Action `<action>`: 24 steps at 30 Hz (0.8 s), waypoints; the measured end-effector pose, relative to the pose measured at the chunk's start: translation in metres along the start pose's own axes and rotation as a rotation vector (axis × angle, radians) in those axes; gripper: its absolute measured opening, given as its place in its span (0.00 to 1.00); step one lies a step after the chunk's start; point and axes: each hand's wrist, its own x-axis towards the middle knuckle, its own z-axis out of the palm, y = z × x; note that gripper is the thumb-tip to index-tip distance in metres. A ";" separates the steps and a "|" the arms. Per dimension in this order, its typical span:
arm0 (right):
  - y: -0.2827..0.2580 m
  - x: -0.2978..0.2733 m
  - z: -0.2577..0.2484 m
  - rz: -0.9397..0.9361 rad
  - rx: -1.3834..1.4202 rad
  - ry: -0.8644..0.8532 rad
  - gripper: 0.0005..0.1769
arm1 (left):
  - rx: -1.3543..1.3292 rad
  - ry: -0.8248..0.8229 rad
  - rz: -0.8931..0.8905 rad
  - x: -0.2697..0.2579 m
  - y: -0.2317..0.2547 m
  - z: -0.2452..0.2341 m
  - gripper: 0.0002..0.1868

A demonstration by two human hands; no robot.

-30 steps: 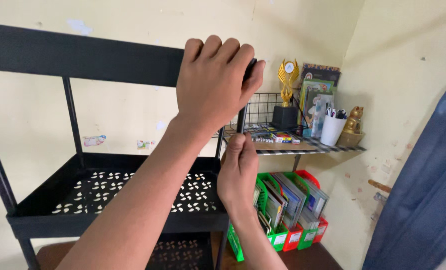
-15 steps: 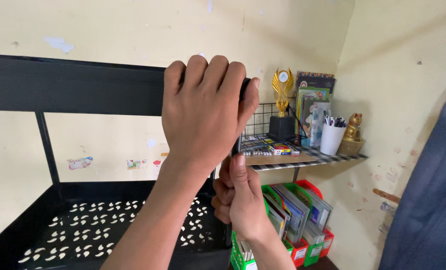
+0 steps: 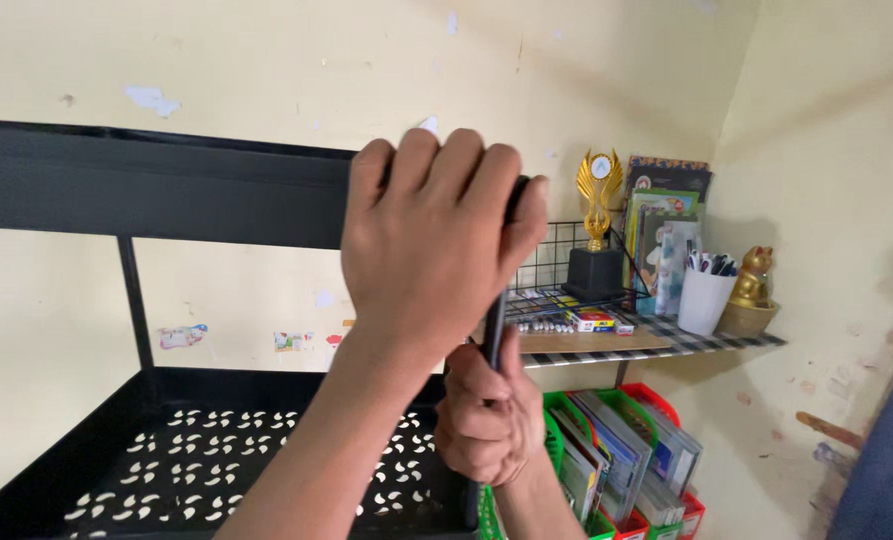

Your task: The person assembles a black three-tier metal shelf by attaching the top frame to the vertical supports and securing it with clips. The person then positions the completed shelf on a wooden table.

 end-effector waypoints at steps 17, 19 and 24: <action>0.035 0.134 -0.034 -0.466 -1.938 1.402 0.28 | -0.175 -0.233 -0.060 -0.045 -0.112 0.044 0.11; 0.027 0.131 -0.039 -0.474 -1.910 1.327 0.29 | -0.201 -0.231 -0.064 -0.046 -0.114 0.043 0.11; 0.010 0.121 -0.043 -0.310 -1.293 1.193 0.31 | -0.290 -0.216 -0.132 -0.040 -0.111 0.044 0.10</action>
